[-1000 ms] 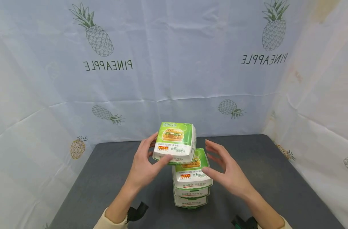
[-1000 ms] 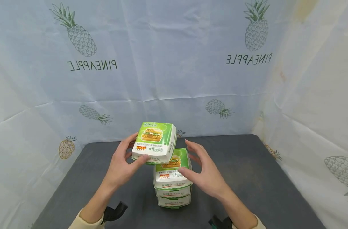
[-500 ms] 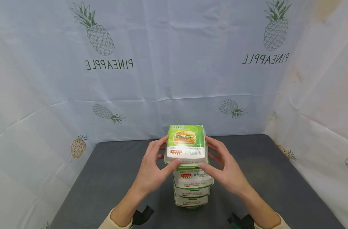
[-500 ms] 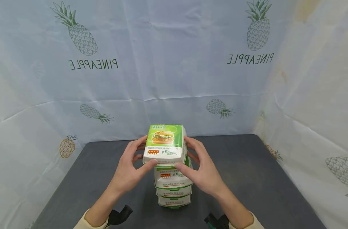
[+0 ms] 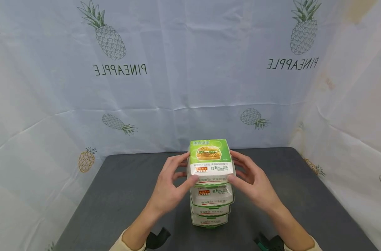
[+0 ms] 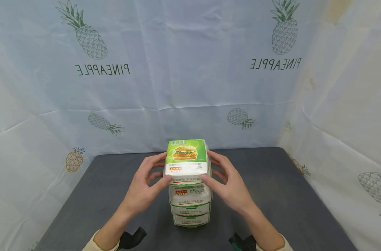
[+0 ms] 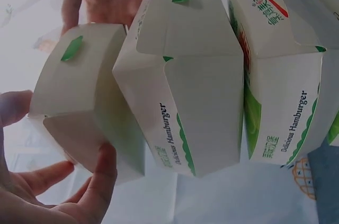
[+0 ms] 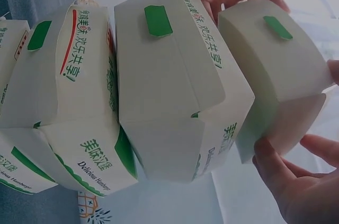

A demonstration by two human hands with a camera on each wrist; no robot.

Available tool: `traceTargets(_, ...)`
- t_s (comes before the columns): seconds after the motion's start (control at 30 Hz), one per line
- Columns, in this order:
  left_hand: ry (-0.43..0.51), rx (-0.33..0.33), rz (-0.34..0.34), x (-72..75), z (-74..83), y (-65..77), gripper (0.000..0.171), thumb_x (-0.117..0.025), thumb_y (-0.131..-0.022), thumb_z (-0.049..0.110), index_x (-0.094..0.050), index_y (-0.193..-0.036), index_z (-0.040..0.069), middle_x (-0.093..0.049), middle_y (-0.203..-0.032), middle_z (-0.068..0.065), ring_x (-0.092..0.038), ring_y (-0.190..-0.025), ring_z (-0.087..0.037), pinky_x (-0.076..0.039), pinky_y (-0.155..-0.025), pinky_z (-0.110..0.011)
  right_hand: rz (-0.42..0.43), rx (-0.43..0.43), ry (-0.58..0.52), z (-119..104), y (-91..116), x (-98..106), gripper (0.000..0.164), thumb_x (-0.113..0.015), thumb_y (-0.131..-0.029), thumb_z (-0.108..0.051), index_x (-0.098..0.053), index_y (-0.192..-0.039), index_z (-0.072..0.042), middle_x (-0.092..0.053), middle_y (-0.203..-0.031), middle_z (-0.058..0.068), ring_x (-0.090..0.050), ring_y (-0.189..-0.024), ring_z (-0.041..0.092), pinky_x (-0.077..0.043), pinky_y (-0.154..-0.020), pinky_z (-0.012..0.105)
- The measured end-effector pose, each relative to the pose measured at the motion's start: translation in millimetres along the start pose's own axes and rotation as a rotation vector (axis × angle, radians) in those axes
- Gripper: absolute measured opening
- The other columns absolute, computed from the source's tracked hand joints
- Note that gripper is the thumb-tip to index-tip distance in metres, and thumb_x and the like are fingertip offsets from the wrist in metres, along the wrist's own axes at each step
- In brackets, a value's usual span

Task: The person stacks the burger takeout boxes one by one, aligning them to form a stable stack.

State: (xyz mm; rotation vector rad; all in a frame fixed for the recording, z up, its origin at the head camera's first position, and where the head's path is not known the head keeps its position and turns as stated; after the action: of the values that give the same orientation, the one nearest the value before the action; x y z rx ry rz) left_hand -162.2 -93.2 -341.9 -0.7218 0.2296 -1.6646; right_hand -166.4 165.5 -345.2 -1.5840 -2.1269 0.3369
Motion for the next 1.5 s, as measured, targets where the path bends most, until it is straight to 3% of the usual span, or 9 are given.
traceTargets(0.37, 0.005, 0.028, 0.016, -5.0, -1.1, 5.9, 0.060, -0.075, -0.094, 0.020, -0.051, -0.150, 0.019, -0.049, -0.134, -0.004, -0.053, -0.118, -0.021, -0.056, -0.092, -0.037, -0.031, -0.015, -0.043, 5, 6, 1, 0.059, -0.060, -0.099, 0.003, -0.040, -0.154, -0.006, -0.041, -0.152, 0.014, -0.050, -0.132, 0.016, -0.052, -0.095, 0.026)
traceTargets(1.1, -0.004, 0.035, 0.012, -6.9, -8.3, 11.6, 0.059, -0.074, -0.095, 0.021, -0.050, -0.150, 0.020, -0.047, -0.136, -0.004, -0.053, -0.118, -0.021, -0.056, -0.092, -0.035, -0.022, -0.014, -0.041, 10, 9, 3, 0.060, -0.060, -0.098, 0.004, -0.040, -0.154, -0.006, -0.039, -0.155, 0.014, -0.047, -0.135, 0.016, -0.050, -0.097, 0.024)
traceTargets(1.33, 0.003, -0.011, 0.004, -4.8, -10.3, 13.0, 0.058, -0.072, -0.096, 0.017, -0.050, -0.150, 0.019, -0.048, -0.137, -0.005, -0.053, -0.118, -0.022, -0.056, -0.091, -0.036, -0.023, 0.001, -0.046, 7, 11, 6, 0.058, -0.057, -0.099, 0.005, -0.039, -0.154, -0.003, -0.038, -0.155, 0.017, -0.047, -0.136, 0.015, -0.049, -0.100, 0.024)
traceTargets(1.5, -0.010, -0.061, 0.012, 0.3, -14.2, 14.5, 0.053, -0.067, -0.098, 0.013, -0.050, -0.149, 0.013, -0.049, -0.137, -0.010, -0.056, -0.118, -0.026, -0.056, -0.091, -0.037, 0.002, -0.001, 0.016, 5, 13, 11, 0.055, -0.053, -0.102, 0.002, -0.041, -0.154, -0.008, -0.043, -0.153, 0.010, -0.049, -0.135, 0.016, -0.049, -0.099, 0.022)
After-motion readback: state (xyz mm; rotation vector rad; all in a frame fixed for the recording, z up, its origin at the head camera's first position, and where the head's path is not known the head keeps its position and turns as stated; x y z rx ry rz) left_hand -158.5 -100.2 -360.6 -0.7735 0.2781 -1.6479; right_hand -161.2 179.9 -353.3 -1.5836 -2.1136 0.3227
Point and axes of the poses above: each hand's wrist, its own y-axis away from the middle knuckle, its own x-axis out of the back of the hand, z = x × y, the point moved 2 cm from there along -y, towards the middle knuckle
